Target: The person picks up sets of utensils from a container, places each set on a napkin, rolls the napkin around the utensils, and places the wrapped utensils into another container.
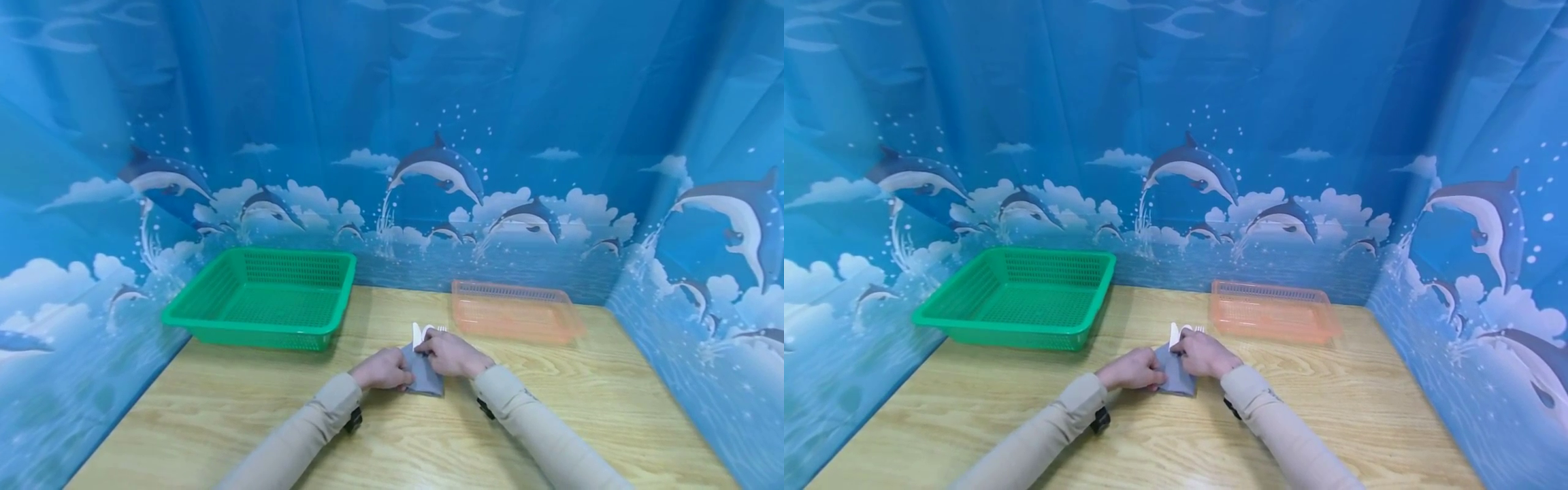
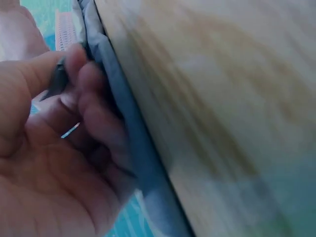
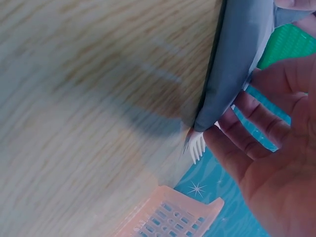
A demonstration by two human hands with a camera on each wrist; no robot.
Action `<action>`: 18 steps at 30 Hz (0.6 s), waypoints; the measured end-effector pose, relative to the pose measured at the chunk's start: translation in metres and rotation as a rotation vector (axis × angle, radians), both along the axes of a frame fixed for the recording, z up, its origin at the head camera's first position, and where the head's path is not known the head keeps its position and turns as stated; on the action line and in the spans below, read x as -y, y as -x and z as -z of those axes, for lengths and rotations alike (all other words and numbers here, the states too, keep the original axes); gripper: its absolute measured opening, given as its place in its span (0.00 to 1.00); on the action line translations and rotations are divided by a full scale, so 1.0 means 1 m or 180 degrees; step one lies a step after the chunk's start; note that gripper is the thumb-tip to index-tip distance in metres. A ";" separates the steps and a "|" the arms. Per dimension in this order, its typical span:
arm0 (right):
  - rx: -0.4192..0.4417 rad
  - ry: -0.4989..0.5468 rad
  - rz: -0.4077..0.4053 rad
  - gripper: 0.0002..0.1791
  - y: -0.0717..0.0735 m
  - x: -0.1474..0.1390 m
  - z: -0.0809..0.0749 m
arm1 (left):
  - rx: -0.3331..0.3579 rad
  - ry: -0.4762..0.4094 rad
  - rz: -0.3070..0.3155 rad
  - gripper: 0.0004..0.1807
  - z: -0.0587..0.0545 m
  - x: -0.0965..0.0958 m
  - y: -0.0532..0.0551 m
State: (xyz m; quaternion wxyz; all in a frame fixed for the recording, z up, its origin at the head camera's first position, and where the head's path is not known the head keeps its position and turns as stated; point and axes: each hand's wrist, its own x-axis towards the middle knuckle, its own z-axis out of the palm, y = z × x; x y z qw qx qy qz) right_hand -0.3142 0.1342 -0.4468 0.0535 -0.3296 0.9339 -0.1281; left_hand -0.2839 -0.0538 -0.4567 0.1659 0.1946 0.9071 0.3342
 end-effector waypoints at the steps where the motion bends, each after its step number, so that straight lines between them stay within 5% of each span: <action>1: 0.0006 0.0002 0.0006 0.19 0.000 0.000 0.000 | -0.0020 0.0024 0.0005 0.17 0.000 0.000 0.000; 10: -0.0061 0.0004 -0.0115 0.19 0.000 -0.002 0.003 | 0.0162 0.0074 -0.0017 0.18 -0.003 0.006 0.004; 18: -0.0436 0.0233 -0.0570 0.12 -0.005 0.000 0.009 | 0.0441 -0.0061 -0.0205 0.17 -0.007 0.010 0.003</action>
